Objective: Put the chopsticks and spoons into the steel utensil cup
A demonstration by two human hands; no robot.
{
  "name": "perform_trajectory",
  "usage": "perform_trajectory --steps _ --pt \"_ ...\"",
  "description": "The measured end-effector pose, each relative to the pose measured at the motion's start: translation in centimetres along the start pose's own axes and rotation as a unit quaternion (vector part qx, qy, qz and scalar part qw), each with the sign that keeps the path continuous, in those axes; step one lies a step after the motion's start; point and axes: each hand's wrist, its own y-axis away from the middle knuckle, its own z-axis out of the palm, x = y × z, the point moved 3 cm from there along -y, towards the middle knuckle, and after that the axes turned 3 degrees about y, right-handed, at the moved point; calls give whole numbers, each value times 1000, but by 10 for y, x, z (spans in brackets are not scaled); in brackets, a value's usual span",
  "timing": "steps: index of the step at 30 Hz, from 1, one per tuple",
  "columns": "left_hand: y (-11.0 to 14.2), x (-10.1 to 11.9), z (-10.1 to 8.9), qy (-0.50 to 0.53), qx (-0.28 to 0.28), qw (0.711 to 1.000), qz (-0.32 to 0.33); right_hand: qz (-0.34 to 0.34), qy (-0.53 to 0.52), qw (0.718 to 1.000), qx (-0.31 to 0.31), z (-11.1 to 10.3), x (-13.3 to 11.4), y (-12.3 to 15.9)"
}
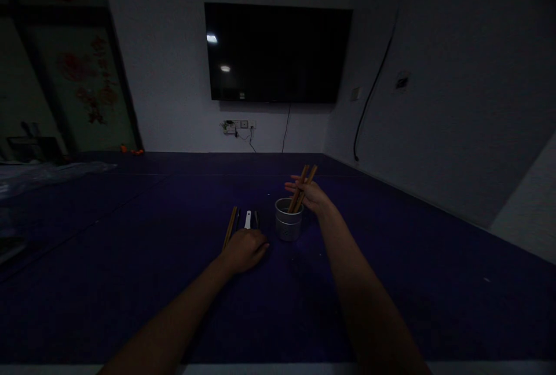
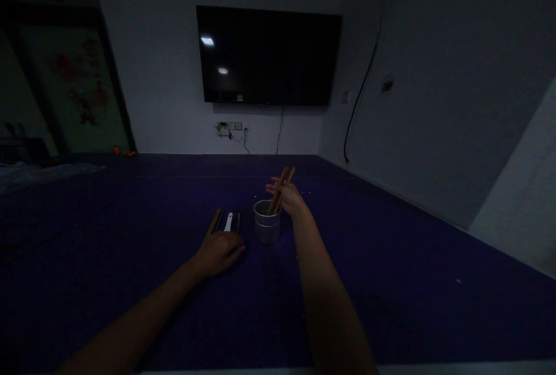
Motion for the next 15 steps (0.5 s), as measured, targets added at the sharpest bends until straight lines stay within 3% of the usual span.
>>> perform_trajectory --steps 11,15 --pt "0 1 -3 -11 14 1000 1 -1 5 1000 18 -2 -1 2" --pt "1 -9 -7 -19 74 995 -67 11 4 1000 22 -1 -2 4"
